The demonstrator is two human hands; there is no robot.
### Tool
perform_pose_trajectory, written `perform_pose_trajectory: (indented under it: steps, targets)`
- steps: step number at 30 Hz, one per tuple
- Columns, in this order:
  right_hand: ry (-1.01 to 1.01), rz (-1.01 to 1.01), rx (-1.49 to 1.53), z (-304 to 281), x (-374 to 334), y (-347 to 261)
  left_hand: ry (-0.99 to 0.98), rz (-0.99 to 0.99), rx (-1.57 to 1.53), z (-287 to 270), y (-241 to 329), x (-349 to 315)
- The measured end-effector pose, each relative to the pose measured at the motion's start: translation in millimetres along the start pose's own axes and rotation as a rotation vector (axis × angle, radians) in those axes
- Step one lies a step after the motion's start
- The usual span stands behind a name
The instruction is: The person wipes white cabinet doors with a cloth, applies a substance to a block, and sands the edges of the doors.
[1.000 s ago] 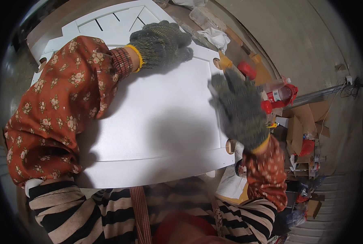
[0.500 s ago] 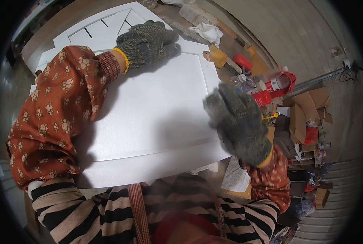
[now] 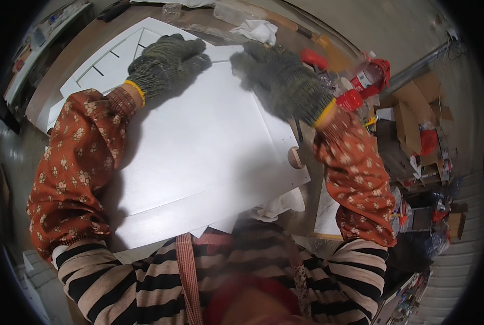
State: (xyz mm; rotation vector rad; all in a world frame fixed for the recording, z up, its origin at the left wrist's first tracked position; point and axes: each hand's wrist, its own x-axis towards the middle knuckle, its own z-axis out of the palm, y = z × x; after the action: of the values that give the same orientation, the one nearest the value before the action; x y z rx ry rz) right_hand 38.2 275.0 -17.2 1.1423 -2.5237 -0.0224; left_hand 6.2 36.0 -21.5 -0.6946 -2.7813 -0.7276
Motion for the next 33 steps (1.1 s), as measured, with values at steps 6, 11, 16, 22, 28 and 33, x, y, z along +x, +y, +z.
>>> perform_pose_trajectory:
  steps: [6, 11, 16, 22, 28, 33]
  targets:
    - [-0.077, -0.086, 0.14, -65.5, -62.2, -72.0, 0.1, 0.014, 0.273, -2.2, -19.8, -19.4]
    - [-0.314, 0.004, 0.11, -66.4, -58.6, -68.4, 0.078, 0.053, 0.252, -6.1, -13.4, -10.4]
    - [0.055, -0.095, 0.065, -41.7, -75.3, -32.5, -0.021, 0.074, 0.182, 4.2, -1.5, 5.3]
    - [0.114, -0.094, 0.315, -36.5, -102.7, -53.7, -0.02, 0.187, 0.325, -1.2, -16.4, -4.9]
    - [-0.047, -0.063, 0.165, -52.1, -94.9, -36.9, 0.001, 0.062, 0.122, 9.6, 2.6, 12.8]
    - [0.057, -0.085, 0.477, -37.5, -113.0, -44.2, 0.057, 0.029, 0.098, 0.0, -5.2, -4.3]
